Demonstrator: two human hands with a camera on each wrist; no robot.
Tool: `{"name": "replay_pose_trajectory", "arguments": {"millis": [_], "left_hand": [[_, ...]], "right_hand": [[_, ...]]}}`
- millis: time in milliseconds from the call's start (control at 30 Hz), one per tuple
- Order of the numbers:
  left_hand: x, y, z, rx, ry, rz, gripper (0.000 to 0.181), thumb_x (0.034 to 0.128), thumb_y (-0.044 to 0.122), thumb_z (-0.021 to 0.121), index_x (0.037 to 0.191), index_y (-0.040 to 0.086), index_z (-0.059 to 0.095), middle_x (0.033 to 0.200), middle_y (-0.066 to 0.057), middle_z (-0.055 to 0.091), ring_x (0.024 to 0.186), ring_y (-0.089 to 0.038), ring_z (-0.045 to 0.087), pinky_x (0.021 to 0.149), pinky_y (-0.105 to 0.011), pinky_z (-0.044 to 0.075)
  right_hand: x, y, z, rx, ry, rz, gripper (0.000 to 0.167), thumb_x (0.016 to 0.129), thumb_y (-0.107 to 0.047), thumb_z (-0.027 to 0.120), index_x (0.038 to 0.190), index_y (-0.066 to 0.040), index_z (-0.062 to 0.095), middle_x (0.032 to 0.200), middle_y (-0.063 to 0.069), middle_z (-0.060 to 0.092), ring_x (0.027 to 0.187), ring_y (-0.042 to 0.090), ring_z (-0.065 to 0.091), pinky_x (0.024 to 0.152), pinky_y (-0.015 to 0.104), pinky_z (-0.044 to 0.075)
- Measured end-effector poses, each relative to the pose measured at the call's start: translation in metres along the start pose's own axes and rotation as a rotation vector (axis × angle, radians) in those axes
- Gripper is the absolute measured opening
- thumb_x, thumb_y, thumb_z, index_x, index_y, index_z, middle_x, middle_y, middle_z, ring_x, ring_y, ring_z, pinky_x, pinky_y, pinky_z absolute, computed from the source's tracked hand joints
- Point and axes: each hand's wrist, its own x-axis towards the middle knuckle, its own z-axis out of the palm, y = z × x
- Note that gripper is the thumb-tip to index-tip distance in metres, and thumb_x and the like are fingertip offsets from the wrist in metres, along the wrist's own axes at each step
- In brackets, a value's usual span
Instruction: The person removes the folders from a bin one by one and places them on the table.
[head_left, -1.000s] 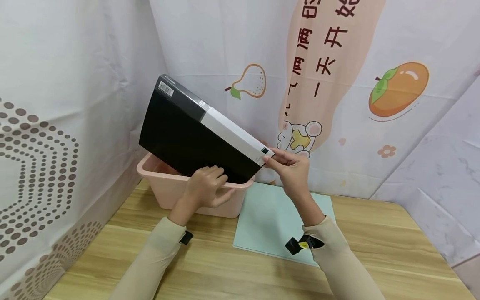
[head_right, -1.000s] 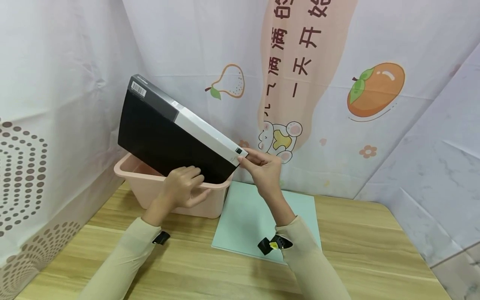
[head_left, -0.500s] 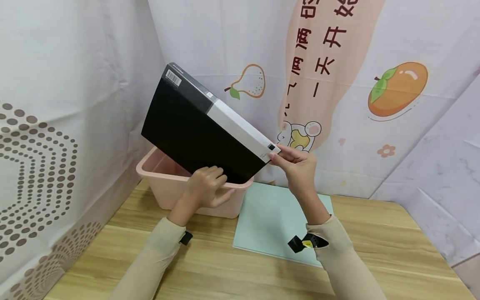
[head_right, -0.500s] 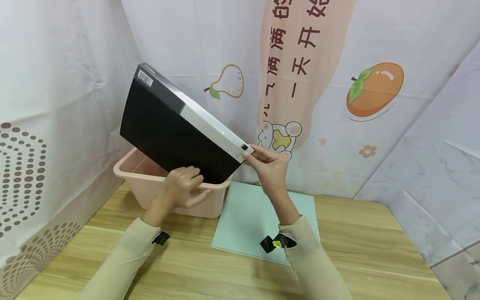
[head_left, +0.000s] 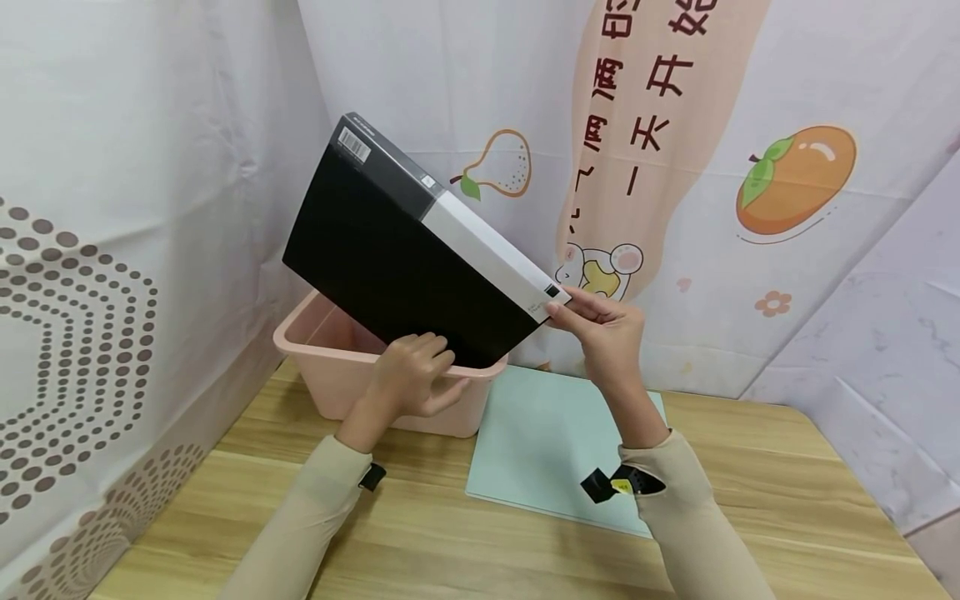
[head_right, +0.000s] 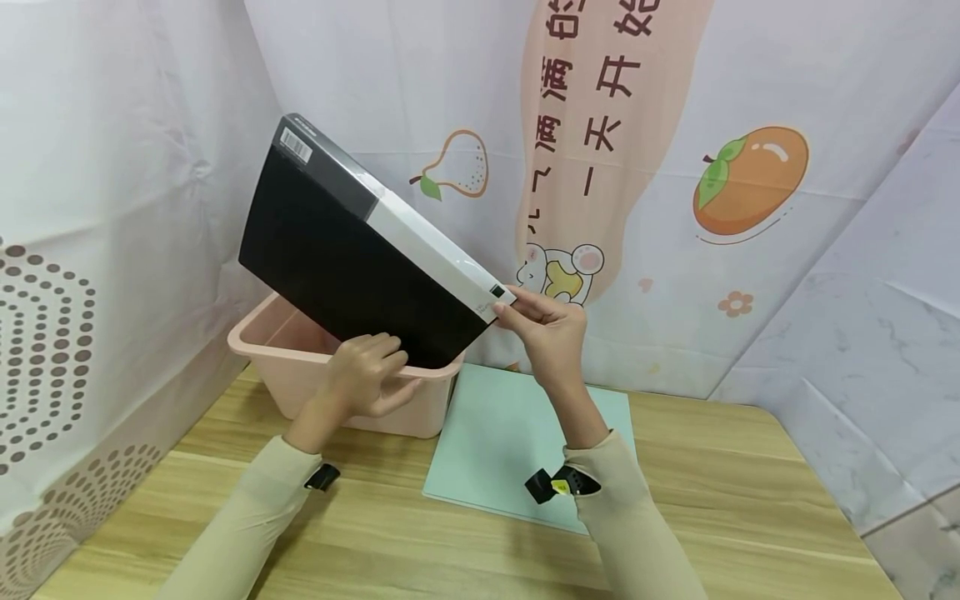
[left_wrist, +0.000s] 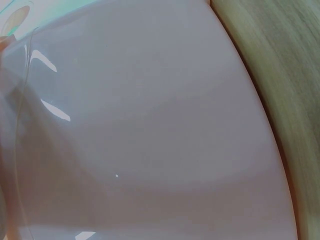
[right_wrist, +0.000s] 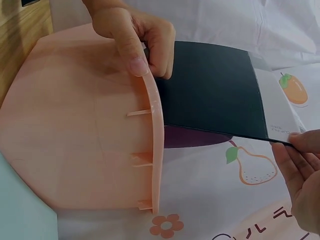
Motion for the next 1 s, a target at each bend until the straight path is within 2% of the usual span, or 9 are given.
{"name": "replay_pose_trajectory", "arguments": {"millis": [267, 600, 833, 1000], "left_hand": [[0.0, -0.001, 0.001, 0.012, 0.002, 0.001, 0.057, 0.0995, 0.047, 0.039, 0.059, 0.01, 0.056, 0.062, -0.005, 0.058, 0.051, -0.016, 0.045, 0.046, -0.027, 0.041], [0.0, 0.0, 0.001, 0.007, 0.008, 0.006, 0.057, 0.1002, 0.048, 0.038, 0.061, 0.01, 0.056, 0.065, -0.006, 0.059, 0.052, -0.016, 0.047, 0.046, -0.028, 0.043], [0.0, 0.0, 0.002, 0.007, 0.013, 0.007, 0.056, 0.0997, 0.047, 0.039, 0.06, 0.01, 0.055, 0.063, -0.005, 0.057, 0.052, -0.015, 0.044, 0.045, -0.026, 0.04], [-0.001, 0.0, 0.003, 0.003, 0.018, 0.011, 0.056, 0.0996, 0.047, 0.039, 0.06, 0.01, 0.054, 0.064, -0.005, 0.057, 0.052, -0.015, 0.044, 0.043, -0.025, 0.038]], "right_hand": [[0.004, -0.009, -0.002, 0.006, 0.002, -0.039, 0.03, 0.075, 0.026, 0.07, 0.098, 0.008, 0.077, 0.08, 0.005, 0.078, 0.066, 0.016, 0.075, 0.066, 0.033, 0.062], [0.01, -0.019, -0.009, 0.013, 0.001, -0.062, 0.03, 0.076, 0.026, 0.071, 0.098, 0.008, 0.077, 0.081, 0.006, 0.078, 0.067, 0.016, 0.075, 0.066, 0.032, 0.062], [0.017, -0.028, -0.014, 0.025, 0.036, -0.076, 0.03, 0.074, 0.026, 0.071, 0.094, 0.005, 0.079, 0.076, 0.007, 0.077, 0.062, 0.015, 0.074, 0.062, 0.029, 0.061], [0.02, -0.034, -0.016, 0.029, 0.044, -0.089, 0.027, 0.074, 0.022, 0.076, 0.096, 0.007, 0.078, 0.078, 0.008, 0.078, 0.066, 0.016, 0.075, 0.064, 0.031, 0.062]]}}
